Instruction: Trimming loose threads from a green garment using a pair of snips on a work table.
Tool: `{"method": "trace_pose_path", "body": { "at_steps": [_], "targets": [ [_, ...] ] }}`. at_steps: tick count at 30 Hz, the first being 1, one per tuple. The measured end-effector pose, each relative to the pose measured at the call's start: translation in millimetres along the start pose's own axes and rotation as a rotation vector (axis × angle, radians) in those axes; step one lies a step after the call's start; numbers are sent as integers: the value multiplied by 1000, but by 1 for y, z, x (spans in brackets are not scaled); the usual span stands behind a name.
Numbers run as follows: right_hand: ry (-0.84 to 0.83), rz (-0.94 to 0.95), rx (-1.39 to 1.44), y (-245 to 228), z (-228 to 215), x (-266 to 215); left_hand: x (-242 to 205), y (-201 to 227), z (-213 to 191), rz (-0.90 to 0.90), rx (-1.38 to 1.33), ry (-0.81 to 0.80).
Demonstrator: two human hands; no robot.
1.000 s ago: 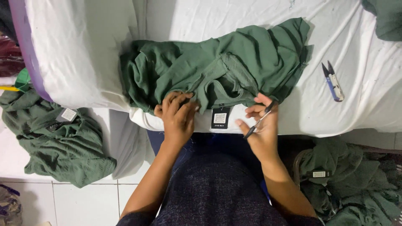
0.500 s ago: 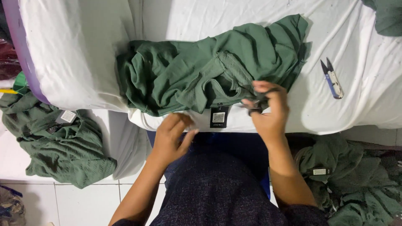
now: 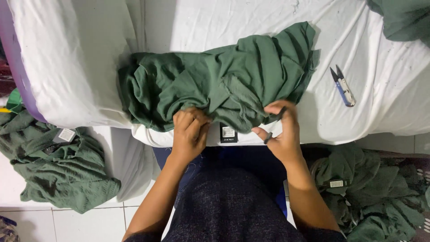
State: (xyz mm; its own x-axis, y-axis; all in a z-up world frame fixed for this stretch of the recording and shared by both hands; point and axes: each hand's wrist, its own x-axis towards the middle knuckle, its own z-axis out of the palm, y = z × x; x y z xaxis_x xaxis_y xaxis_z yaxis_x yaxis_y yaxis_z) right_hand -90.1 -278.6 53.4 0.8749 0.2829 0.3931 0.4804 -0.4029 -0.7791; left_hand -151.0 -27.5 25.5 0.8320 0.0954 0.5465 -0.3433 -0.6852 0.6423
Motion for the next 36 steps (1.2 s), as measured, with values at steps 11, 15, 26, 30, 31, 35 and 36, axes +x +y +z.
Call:
{"method": "trace_pose_path", "body": {
  "at_steps": [11,15,26,30,31,35,36],
  "targets": [
    [-142,185,127,3,-9,26,9,9,-19,-48,17,43],
    [-166,210,84,6,-3,14,42,1,-14,-38,71,99],
    [147,305,247,-5,12,36,45,-36,8,-102,304,148],
    [75,308,301,1,31,63,23,-10,-32,-57,152,49],
    [63,302,285,2,37,68,18,8,-46,-81,-33,-87],
    [-28,358,336,18,52,81,14,50,-93,-316,-693,-625],
    [-31,357,340,18,54,81,15,48,-96,-317,-690,-623]
  ]
}}
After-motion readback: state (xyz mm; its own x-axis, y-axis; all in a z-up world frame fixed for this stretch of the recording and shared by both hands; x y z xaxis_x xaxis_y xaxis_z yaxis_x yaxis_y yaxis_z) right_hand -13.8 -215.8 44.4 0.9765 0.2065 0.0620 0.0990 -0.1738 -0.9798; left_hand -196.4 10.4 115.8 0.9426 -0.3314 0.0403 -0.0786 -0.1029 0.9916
